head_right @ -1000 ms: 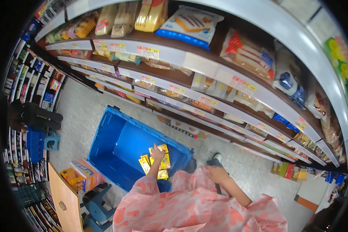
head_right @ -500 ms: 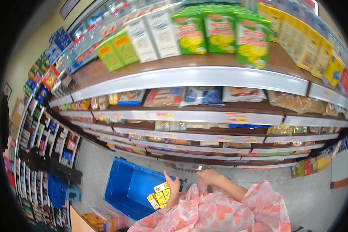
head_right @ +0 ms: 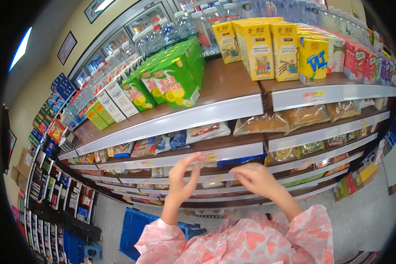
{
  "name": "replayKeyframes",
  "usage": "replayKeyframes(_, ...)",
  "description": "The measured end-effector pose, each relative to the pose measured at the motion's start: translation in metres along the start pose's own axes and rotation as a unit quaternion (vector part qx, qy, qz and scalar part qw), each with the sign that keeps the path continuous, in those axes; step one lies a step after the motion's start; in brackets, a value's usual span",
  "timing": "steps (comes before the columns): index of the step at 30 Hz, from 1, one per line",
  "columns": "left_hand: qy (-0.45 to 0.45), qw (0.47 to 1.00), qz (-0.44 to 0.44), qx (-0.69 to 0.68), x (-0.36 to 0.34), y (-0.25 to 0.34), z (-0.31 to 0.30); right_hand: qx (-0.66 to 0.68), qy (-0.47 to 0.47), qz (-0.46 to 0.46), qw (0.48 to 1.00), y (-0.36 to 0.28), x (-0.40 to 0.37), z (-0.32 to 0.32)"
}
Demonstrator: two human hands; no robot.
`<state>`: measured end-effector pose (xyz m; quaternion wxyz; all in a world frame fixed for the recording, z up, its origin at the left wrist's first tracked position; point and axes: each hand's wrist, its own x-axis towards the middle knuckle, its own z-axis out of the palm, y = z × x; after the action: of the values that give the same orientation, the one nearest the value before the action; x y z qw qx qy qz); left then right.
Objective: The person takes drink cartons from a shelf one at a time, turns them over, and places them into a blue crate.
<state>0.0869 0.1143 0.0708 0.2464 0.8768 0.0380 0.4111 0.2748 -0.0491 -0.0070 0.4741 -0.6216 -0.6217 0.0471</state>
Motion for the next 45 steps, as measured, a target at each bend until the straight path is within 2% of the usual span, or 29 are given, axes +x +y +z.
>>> replayKeyframes(3, 0.009, 0.993, 0.116, -0.023, 0.067, 0.029, 0.005, -0.1, 0.122, -0.097, 0.983, -0.022, 0.021, -0.067)
replayKeyframes(6, 0.042, 0.975, 0.214, -0.043, 0.145, 0.04, 0.034, -0.144, 0.162, -0.187, 0.958, -0.055, 0.053, -0.121)
replayKeyframes(8, 0.029, 0.981, 0.181, -0.058, 0.186, 0.025, 0.059, -0.181, 0.176, -0.228, 0.94, -0.067, 0.074, -0.14)
replayKeyframes(11, 0.058, 0.99, 0.112, 0.065, 0.204, 0.017, 0.076, -0.247, 0.167, -0.288, 0.91, -0.078, 0.108, -0.163)
replayKeyframes(14, 0.023, 0.988, 0.027, 0.149, 0.201, 0.023, 0.075, -0.335, 0.153, -0.312, 0.876, -0.082, 0.143, -0.179)
replayKeyframes(15, 0.076, 0.982, 0.051, 0.163, 0.2, 0.021, 0.08, -0.347, 0.154, -0.315, 0.87, -0.084, 0.157, -0.183)
replayKeyframes(16, 0.077, 0.985, 0.05, 0.149, 0.201, 0.018, 0.081, -0.359, 0.154, -0.317, 0.865, -0.086, 0.171, -0.187)
replayKeyframes(19, 0.089, 0.989, 0.038, 0.109, 0.201, 0.014, 0.082, -0.353, 0.099, -0.308, 0.878, -0.103, 0.214, -0.191)
replayKeyframes(22, 0.105, 0.99, 0.022, 0.087, 0.2, 0.014, 0.082, -0.496, 0.015, -0.204, 0.844, -0.112, 0.266, -0.199)
replayKeyframes(24, 0.097, 0.991, 0.015, 0.093, 0.2, 0.015, 0.082, -0.516, -0.008, -0.145, 0.844, -0.117, 0.3, -0.2)
replayKeyframes(26, 0.099, 0.988, 0.023, 0.117, 0.2, 0.014, 0.082, -0.573, -0.013, -0.081, 0.816, -0.096, 0.34, -0.2)
replayKeyframes(29, 0.111, 0.986, 0.034, 0.121, 0.201, 0.013, 0.082, -0.676, -0.111, 0.024, 0.728, -0.094, 0.363, -0.189)
replayKeyframes(32, 0.128, 0.986, 0.035, 0.098, 0.199, 0.011, 0.083, -0.695, -0.146, 0.074, 0.7, -0.09, 0.37, -0.187)
replayKeyframes(35, 0.123, 0.989, 0.032, 0.077, 0.2, 0.009, 0.08, -0.683, -0.201, 0.083, 0.698, -0.08, 0.379, -0.183)
replayKeyframes(40, 0.119, 0.988, 0.036, 0.086, 0.2, 0.01, 0.081, -0.665, -0.232, 0.09, 0.704, -0.057, 0.397, -0.184)
replayKeyframes(45, 0.126, 0.986, 0.034, 0.104, 0.2, 0.011, 0.081, -0.675, -0.258, 0.088, 0.685, -0.006, 0.459, -0.179)
